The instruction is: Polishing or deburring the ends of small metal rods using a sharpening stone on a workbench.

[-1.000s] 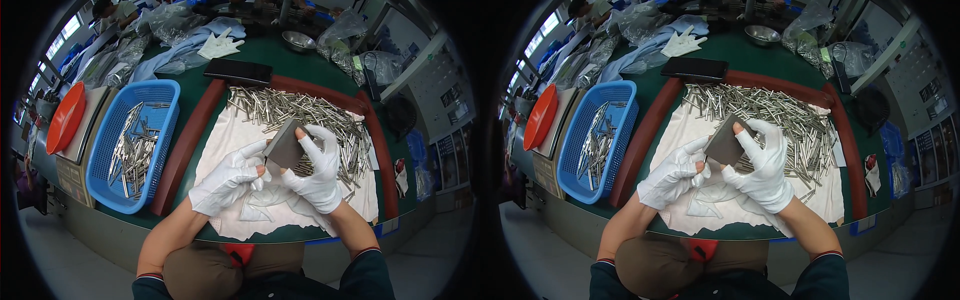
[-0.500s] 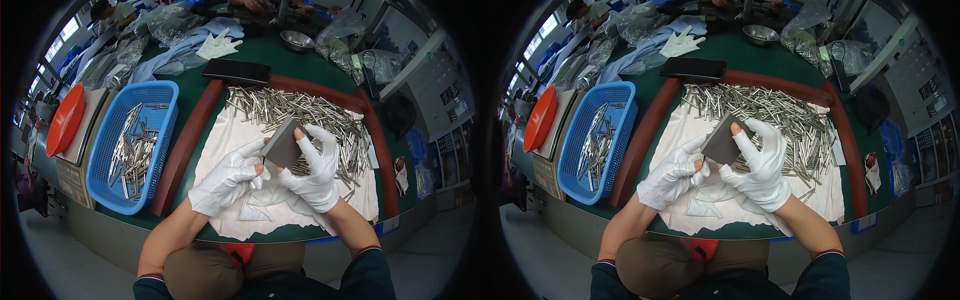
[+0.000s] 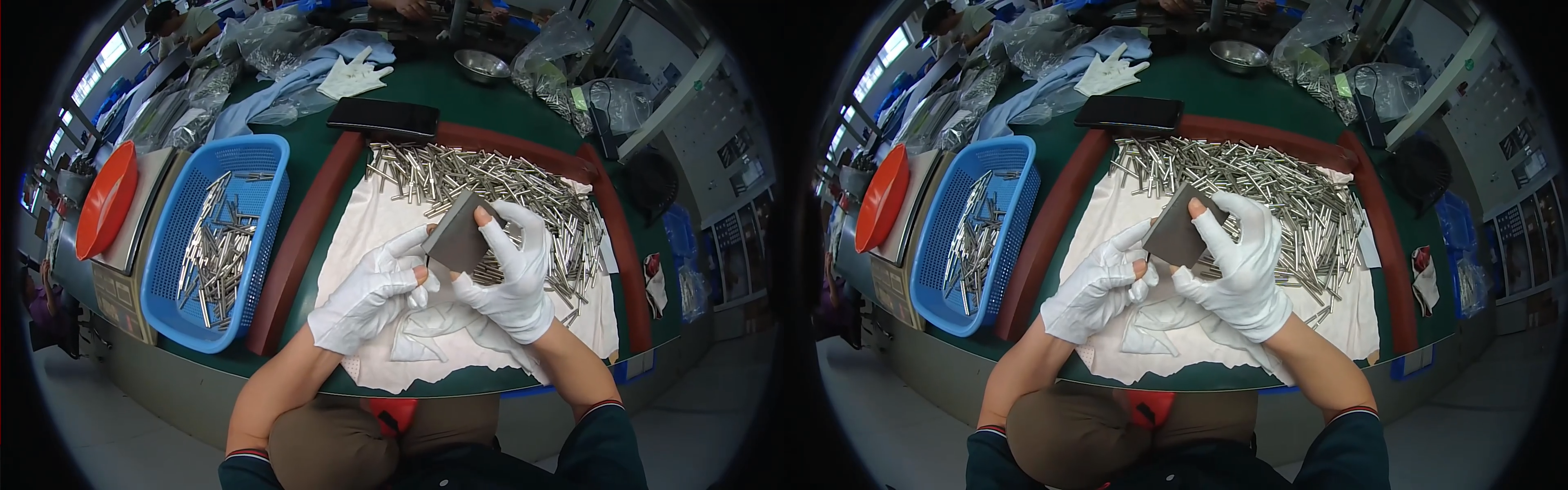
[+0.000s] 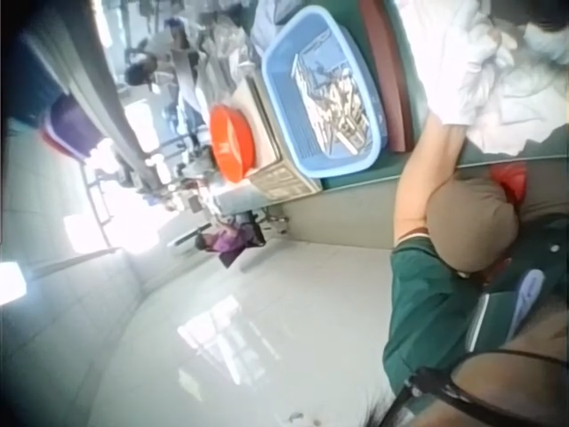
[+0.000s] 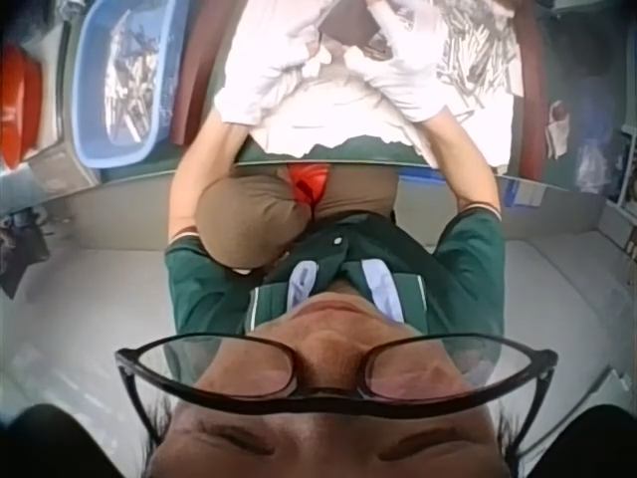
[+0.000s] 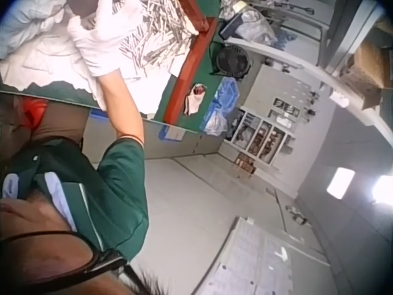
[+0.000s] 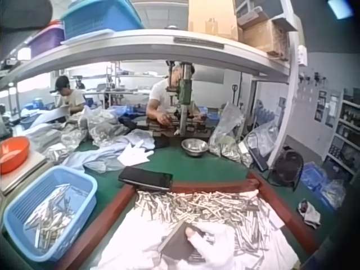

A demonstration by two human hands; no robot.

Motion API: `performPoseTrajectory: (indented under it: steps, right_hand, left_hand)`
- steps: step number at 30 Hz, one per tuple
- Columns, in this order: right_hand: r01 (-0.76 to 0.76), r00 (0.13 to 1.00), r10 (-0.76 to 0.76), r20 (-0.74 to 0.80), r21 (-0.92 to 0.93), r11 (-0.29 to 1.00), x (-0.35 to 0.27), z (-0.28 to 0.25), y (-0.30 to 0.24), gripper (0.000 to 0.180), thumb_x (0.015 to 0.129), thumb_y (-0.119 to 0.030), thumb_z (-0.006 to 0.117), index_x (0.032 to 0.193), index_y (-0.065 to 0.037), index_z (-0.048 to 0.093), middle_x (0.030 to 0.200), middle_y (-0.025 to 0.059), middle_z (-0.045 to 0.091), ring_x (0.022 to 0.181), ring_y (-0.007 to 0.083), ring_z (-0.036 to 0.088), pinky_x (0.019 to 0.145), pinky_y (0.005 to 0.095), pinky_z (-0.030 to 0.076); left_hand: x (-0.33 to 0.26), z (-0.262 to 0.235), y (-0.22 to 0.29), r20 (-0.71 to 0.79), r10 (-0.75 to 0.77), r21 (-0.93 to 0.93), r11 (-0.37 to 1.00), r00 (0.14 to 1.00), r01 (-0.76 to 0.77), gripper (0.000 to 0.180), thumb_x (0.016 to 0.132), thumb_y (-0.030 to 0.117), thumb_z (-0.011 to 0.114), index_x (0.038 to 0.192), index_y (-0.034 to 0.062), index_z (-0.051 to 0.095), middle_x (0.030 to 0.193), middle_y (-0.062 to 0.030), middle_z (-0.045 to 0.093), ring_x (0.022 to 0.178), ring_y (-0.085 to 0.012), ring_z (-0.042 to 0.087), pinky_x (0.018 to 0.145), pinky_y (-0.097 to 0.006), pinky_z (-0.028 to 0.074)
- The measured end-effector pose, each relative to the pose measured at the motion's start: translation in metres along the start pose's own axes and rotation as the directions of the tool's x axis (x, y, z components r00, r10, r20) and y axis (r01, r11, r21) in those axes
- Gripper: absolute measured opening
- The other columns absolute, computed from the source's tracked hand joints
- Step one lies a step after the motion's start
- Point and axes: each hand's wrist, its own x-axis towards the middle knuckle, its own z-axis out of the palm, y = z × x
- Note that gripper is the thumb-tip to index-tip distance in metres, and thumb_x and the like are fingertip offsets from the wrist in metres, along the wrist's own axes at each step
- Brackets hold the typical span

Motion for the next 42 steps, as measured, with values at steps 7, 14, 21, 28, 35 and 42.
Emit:
performPoseTrajectory:
  steps: [7, 14, 21, 28, 35, 42]
  right_hand:
    - [-0.015, 0.998, 0.018, -0.055, 0.056, 0.998, 0.0005, -0.0036, 0.0060, 0.080, 0.056, -0.021, 0.079, 0.132, -0.008, 0.058, 0.118, 0.0144, 0.055, 0.099, 0.0293, 0.055, 0.086, 0.0424, 0.042]
    - [-0.006, 1.000, 0.007, -0.013, 0.042, 0.999, 0.0000, -0.0041, 0.0052, 0.079, 0.056, -0.022, 0.079, 0.131, -0.008, 0.059, 0.117, 0.0142, 0.056, 0.100, 0.0300, 0.055, 0.088, 0.0435, 0.041]
    - [0.057, 0.998, -0.057, -0.022, -0.005, 0.998, 0.0000, -0.0039, 0.0060, 0.080, 0.056, -0.022, 0.078, 0.132, -0.009, 0.059, 0.119, 0.0146, 0.055, 0.100, 0.0312, 0.055, 0.087, 0.0440, 0.041]
    - [0.179, 0.981, -0.184, -0.058, -0.084, 0.980, 0.0008, -0.0001, 0.0013, 0.080, 0.056, -0.025, 0.079, 0.132, -0.011, 0.059, 0.120, 0.0146, 0.054, 0.102, 0.0319, 0.055, 0.082, 0.0453, 0.042]
    - [0.167, 0.984, -0.170, -0.054, -0.069, 0.984, 0.0017, -0.0001, 0.0018, 0.078, 0.059, -0.026, 0.079, 0.133, -0.011, 0.058, 0.120, 0.0140, 0.054, 0.100, 0.0321, 0.055, 0.081, 0.0450, 0.043]
    - [0.139, 0.986, -0.143, -0.082, -0.057, 0.989, 0.0009, 0.0005, 0.0001, 0.080, 0.060, -0.027, 0.080, 0.135, -0.012, 0.057, 0.118, 0.0134, 0.054, 0.099, 0.0316, 0.055, 0.082, 0.0452, 0.042]
  left_hand:
    - [-0.0006, 0.0030, 0.0043, -0.006, 0.044, 0.039, 0.998, 0.999, -0.044, 0.077, 0.089, 0.003, 0.070, 0.154, 0.0038, 0.027, 0.093, -0.0116, 0.065, 0.073, -0.0127, 0.064, 0.060, -0.021, 0.051]
    - [-0.0007, 0.0029, 0.0070, 0.025, 0.029, 0.056, 0.998, 0.999, -0.031, 0.076, 0.089, 0.004, 0.070, 0.153, 0.0035, 0.029, 0.087, -0.0113, 0.066, 0.070, -0.0116, 0.064, 0.061, -0.020, 0.051]
    - [-0.0014, 0.0017, 0.0069, 0.021, 0.028, 0.084, 0.996, 0.999, -0.030, 0.077, 0.088, 0.007, 0.072, 0.152, 0.0030, 0.031, 0.090, -0.0119, 0.066, 0.069, -0.0112, 0.064, 0.061, -0.020, 0.051]
    - [-0.0024, 0.0015, 0.0032, 0.013, -0.008, 0.150, 0.989, 1.000, 0.006, 0.074, 0.088, 0.007, 0.073, 0.150, 0.0010, 0.033, 0.097, -0.0112, 0.068, 0.076, -0.0127, 0.066, 0.062, -0.022, 0.053]
    - [-0.0014, 0.0028, 0.0013, -0.042, 0.044, 0.210, 0.977, 0.998, -0.034, 0.072, 0.087, 0.007, 0.073, 0.148, -0.0016, 0.036, 0.101, -0.0127, 0.069, 0.078, -0.0141, 0.068, 0.065, -0.024, 0.054]
    - [-0.0022, 0.0072, 0.0027, -0.041, 0.054, 0.196, 0.980, 0.998, -0.045, 0.072, 0.087, 0.006, 0.074, 0.147, -0.0019, 0.037, 0.098, -0.0131, 0.069, 0.071, -0.0152, 0.067, 0.062, -0.024, 0.054]
